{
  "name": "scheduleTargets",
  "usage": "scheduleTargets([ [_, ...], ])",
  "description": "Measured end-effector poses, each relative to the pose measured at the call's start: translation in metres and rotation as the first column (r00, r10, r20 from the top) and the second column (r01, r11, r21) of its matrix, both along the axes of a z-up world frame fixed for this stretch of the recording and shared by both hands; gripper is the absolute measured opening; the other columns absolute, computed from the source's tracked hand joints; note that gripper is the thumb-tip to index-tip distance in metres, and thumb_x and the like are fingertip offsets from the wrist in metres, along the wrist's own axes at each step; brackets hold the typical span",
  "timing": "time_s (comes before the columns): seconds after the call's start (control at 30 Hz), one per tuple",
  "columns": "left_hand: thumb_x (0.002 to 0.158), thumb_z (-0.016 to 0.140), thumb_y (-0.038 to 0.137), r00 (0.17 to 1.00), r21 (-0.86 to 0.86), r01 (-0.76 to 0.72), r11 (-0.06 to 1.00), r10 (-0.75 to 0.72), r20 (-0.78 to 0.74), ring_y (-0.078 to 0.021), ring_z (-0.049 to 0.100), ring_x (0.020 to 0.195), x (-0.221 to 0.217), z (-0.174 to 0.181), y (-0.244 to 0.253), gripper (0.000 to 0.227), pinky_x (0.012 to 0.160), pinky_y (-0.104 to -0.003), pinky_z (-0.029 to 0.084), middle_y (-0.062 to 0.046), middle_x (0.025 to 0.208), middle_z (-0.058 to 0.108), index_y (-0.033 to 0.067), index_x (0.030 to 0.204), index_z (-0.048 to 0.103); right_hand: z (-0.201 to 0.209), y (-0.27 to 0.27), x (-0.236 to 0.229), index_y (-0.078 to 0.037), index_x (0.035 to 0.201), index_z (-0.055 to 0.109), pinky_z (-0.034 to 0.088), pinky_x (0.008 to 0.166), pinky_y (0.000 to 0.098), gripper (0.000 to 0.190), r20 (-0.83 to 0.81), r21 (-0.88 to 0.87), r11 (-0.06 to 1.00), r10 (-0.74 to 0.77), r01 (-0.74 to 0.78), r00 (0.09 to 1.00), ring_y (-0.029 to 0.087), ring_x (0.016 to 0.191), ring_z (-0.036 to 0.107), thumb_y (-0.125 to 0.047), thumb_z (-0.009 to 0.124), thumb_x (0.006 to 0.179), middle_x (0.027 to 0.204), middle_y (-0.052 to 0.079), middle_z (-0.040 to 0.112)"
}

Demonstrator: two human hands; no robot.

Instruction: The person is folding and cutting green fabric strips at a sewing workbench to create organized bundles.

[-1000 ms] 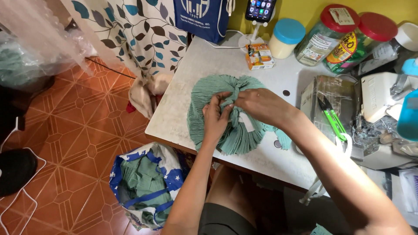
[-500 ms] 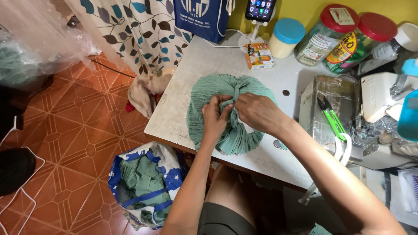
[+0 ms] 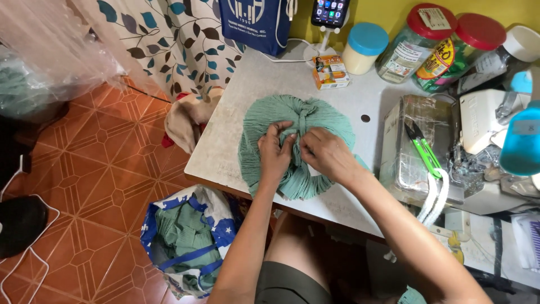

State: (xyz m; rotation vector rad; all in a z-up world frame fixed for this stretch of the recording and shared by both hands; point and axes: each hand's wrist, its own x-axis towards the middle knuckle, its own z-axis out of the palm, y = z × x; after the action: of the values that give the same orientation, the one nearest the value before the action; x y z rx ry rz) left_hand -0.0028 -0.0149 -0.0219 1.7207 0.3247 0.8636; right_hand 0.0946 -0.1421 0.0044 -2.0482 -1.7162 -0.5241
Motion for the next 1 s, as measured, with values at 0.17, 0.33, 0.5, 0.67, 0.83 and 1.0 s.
scheduleTargets([
  [0.17,0.095,0.063,0.012,0.999,0.021,-0.043,0.999,0.043,-0.008,-0.0207,0.063,0.107,0.002,-0.004,-0.001,0.023,0.102,-0.039,0.027,-0.003,0.114,0.069,0.0154,0.117,0.059,-0.007,-0.002,-0.007,-0.008,0.077,0.055,0.049,0.058,0.0358,0.01,-0.03,0.034,0.999,0.002,-0.001,1.0,0.025,0.071,0.058,-0.009,0.063,0.085,0.071,0.003,0.049],
  [0.33,0.095,0.063,0.011,0.998,0.008,-0.066,0.998,0.067,-0.015,-0.0211,0.063,0.103,0.002,0.0,-0.003,0.023,0.102,-0.039,0.03,-0.003,0.113,0.07,0.0167,0.117,0.061,-0.002,-0.005,-0.009,-0.008,0.078,0.055,0.049,0.06,0.0351,0.011,-0.056,0.043,0.999,0.03,-0.027,0.998,0.026,0.075,0.059,-0.009,0.062,0.087,0.073,0.003,0.051],
  [0.5,0.096,0.054,0.003,0.998,-0.128,-0.055,0.99,0.059,0.029,-0.0261,0.065,0.095,0.007,-0.005,0.001,0.021,0.092,-0.042,0.044,-0.012,0.102,0.071,0.0116,0.112,0.065,-0.009,-0.013,-0.025,-0.006,0.078,0.056,0.048,0.061,0.0382,0.01,-0.154,0.027,0.997,0.079,-0.075,0.985,0.028,0.075,0.057,-0.01,0.063,0.085,0.073,0.007,0.051],
  [0.67,0.097,0.055,0.007,0.998,-0.19,-0.025,0.981,0.034,0.046,-0.0181,0.065,0.089,0.011,-0.014,0.004,0.019,0.087,-0.038,0.049,-0.007,0.095,0.072,0.0135,0.11,0.069,0.02,-0.024,-0.036,-0.004,0.088,0.062,0.052,0.067,0.04,0.006,-0.248,0.081,0.995,-0.039,0.061,0.968,0.032,0.08,0.061,-0.003,0.065,0.083,0.079,0.011,0.057],
  [0.83,0.099,0.05,0.006,0.995,-0.268,0.09,0.959,-0.075,0.063,-0.0058,0.047,0.058,0.003,-0.003,0.006,0.023,0.063,-0.025,0.05,-0.002,0.063,0.061,0.0124,0.108,0.069,0.033,-0.023,-0.035,-0.011,0.091,0.07,0.052,0.069,0.0319,0.005,-0.256,0.332,0.911,-0.164,0.246,0.953,0.021,0.084,0.061,-0.01,0.072,0.087,0.086,0.0,0.062],
  [1.0,0.099,0.053,0.009,0.988,-0.303,0.137,0.943,-0.109,0.108,-0.0044,0.043,0.056,-0.001,0.013,0.006,0.018,0.057,-0.022,0.046,0.0,0.059,0.056,0.0114,0.106,0.069,0.026,-0.007,-0.037,-0.012,0.104,0.07,0.047,0.077,0.037,0.032,-0.17,0.248,0.941,-0.193,0.232,0.966,0.024,0.093,0.059,-0.015,0.081,0.075,0.094,0.004,0.064],
])
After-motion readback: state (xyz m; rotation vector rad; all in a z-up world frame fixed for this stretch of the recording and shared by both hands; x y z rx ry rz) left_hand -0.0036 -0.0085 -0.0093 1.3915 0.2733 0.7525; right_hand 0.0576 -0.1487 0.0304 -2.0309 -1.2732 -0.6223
